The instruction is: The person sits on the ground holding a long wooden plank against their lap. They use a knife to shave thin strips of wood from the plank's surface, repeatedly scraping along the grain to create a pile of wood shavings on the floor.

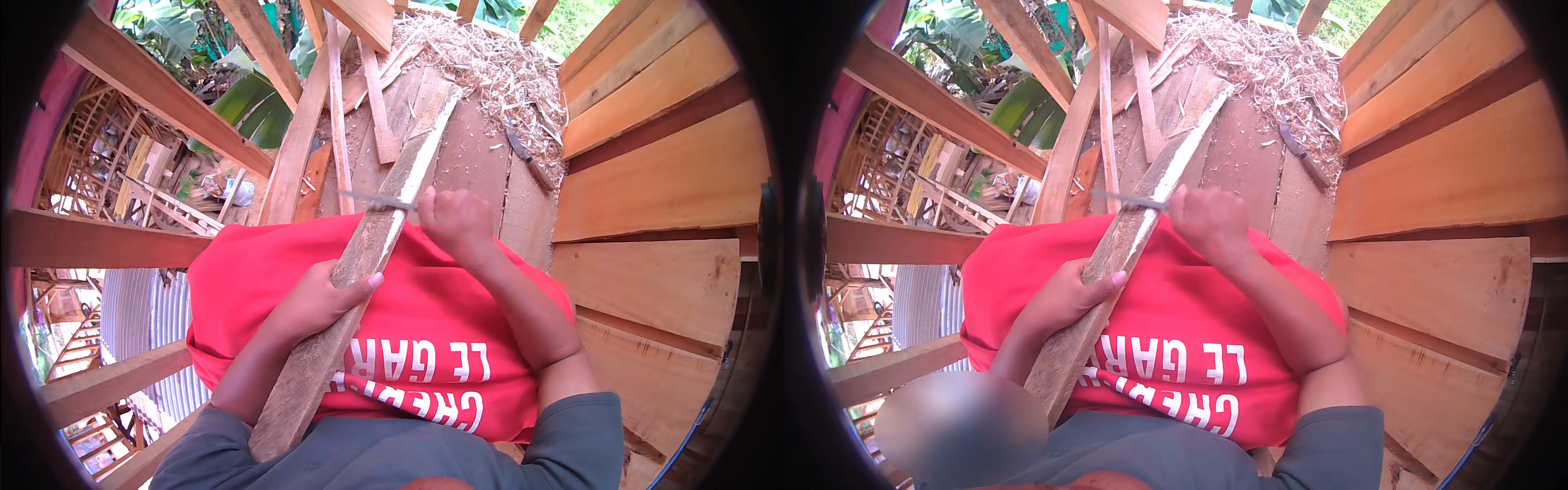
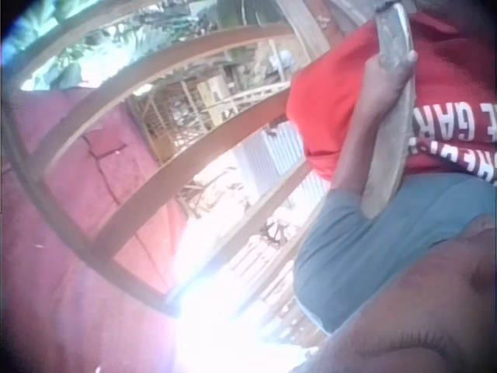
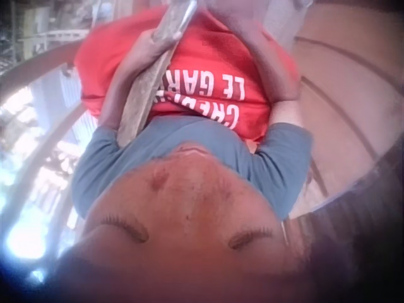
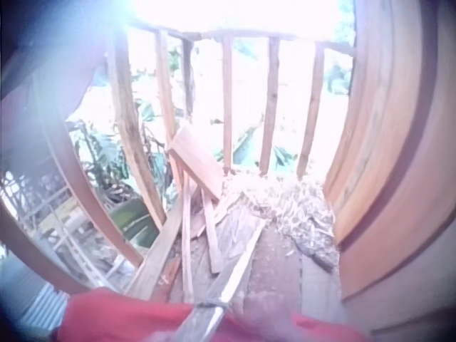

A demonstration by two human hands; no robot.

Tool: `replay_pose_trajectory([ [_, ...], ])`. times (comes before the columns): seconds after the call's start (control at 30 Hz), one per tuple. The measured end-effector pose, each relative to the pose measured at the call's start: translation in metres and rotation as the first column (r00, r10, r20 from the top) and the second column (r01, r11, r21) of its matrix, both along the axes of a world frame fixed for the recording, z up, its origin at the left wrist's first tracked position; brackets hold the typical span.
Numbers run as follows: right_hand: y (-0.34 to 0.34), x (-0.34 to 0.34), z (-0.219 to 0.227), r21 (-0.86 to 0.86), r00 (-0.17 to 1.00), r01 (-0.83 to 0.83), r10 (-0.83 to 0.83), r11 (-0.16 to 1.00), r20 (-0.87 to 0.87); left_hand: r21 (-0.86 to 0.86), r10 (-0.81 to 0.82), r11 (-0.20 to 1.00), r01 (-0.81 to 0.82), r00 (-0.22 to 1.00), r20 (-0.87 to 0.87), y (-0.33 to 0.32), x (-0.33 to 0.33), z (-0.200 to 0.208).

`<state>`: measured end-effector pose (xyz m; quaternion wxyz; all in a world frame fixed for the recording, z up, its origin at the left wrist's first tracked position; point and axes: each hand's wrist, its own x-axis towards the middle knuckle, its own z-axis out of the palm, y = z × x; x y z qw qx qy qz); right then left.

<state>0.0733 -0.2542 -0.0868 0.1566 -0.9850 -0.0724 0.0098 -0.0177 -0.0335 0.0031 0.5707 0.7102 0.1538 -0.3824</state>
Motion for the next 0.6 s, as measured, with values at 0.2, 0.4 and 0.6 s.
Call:
replay_pose_trajectory([
  [0.2,-0.006,0.008,-0.005,0.038,1.0,0.02,-0.02,0.999,0.008,0.008,0.018,1.0,-0.018,1.0,-0.012,-0.003,0.001,0.005],
  [0.4,-0.013,0.026,-0.006,0.119,0.993,0.007,-0.021,0.993,0.12,-0.027,0.019,0.999,-0.018,0.999,0.047,-0.003,0.0,-0.003],
  [0.6,-0.004,0.011,-0.01,0.064,0.995,0.01,-0.017,0.998,0.101,0.028,-0.044,0.999,0.041,0.993,0.107,0.002,-0.002,-0.007],
])
